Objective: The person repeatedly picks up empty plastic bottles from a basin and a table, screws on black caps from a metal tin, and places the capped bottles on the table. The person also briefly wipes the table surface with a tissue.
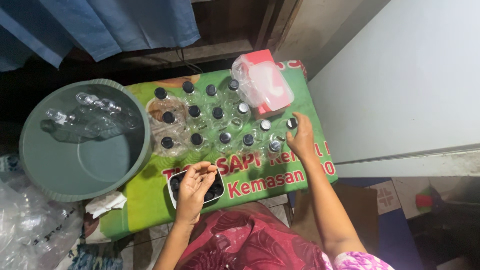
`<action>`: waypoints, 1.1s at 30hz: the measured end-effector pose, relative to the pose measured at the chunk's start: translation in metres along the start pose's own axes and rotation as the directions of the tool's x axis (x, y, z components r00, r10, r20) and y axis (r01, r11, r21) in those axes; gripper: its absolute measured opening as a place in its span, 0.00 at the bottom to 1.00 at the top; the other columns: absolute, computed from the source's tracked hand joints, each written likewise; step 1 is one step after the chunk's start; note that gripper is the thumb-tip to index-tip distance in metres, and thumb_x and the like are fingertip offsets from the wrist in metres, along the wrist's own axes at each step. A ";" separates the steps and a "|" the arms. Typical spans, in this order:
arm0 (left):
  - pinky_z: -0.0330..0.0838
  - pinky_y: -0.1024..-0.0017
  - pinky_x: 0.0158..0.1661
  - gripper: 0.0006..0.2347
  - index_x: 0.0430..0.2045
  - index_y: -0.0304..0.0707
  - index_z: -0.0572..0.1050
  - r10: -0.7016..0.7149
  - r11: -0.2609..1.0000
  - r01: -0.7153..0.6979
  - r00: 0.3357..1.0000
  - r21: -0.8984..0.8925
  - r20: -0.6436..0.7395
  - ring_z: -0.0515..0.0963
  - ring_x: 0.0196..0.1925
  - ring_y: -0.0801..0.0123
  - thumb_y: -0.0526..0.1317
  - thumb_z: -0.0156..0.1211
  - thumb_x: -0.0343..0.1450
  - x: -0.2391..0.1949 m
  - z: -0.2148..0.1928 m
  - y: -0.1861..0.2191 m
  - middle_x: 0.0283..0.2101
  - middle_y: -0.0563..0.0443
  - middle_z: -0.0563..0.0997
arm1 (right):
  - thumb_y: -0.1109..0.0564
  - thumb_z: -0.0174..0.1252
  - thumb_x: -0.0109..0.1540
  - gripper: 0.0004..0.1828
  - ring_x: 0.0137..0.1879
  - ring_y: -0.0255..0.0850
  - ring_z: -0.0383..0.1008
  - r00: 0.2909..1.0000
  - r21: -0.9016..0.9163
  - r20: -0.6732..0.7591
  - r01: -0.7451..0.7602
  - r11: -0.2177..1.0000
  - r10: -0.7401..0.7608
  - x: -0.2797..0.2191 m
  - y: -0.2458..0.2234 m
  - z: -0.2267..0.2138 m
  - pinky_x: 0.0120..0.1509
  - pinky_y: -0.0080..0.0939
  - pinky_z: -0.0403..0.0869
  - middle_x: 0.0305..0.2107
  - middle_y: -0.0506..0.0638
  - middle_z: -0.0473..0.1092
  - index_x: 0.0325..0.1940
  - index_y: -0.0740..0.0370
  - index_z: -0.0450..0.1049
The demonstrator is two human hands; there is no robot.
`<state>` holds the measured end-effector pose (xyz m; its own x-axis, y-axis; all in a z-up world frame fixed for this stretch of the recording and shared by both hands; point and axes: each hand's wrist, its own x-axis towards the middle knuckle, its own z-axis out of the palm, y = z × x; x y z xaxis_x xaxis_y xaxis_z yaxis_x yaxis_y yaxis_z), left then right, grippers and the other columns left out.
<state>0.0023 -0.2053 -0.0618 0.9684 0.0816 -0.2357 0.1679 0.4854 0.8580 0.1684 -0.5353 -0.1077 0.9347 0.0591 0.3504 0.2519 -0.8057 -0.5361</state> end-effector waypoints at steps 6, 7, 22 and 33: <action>0.71 0.74 0.55 0.14 0.52 0.30 0.71 0.088 0.996 -0.085 0.992 0.032 -0.089 0.79 0.52 0.72 0.31 0.60 0.73 0.003 -0.022 0.001 0.48 0.48 0.80 | 0.70 0.62 0.56 0.27 0.64 0.61 0.70 0.971 -0.008 -0.202 0.131 0.991 -0.130 0.010 -0.077 -0.038 0.69 0.54 0.69 0.57 0.64 0.68 0.59 0.64 0.69; 0.72 0.74 0.55 0.13 0.52 0.30 0.71 0.096 0.995 -0.091 0.987 0.046 -0.128 0.79 0.51 0.72 0.31 0.61 0.73 0.001 -0.028 0.001 0.48 0.48 0.80 | 0.71 0.61 0.59 0.24 0.64 0.59 0.71 0.968 0.074 -0.223 0.136 0.988 -0.116 0.007 -0.093 -0.043 0.70 0.52 0.70 0.58 0.63 0.69 0.59 0.64 0.70; 0.73 0.78 0.44 0.10 0.45 0.33 0.75 0.140 0.985 -0.077 0.876 0.153 -0.462 0.79 0.42 0.77 0.34 0.63 0.72 -0.039 -0.087 -0.021 0.41 0.52 0.82 | 0.55 0.60 0.54 0.20 0.53 0.55 0.68 0.265 0.248 0.814 0.645 0.722 -0.517 -0.148 -0.126 0.187 0.55 0.51 0.72 0.44 0.58 0.70 0.51 0.56 0.77; 0.73 0.78 0.42 0.10 0.44 0.32 0.76 0.191 0.968 -0.100 0.886 0.229 -0.422 0.77 0.39 0.78 0.36 0.64 0.72 -0.017 -0.154 -0.002 0.39 0.54 0.80 | 0.56 0.56 0.55 0.15 0.58 0.55 0.67 0.415 0.035 0.839 0.605 0.796 -0.352 -0.165 -0.120 0.245 0.56 0.51 0.72 0.53 0.58 0.69 0.45 0.57 0.79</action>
<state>-0.0426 -0.0732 -0.1301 0.8127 0.5323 -0.2371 0.1081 0.2621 0.9590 0.0455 -0.3037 -0.2892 0.5097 0.8025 -0.3103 0.7743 -0.5851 -0.2413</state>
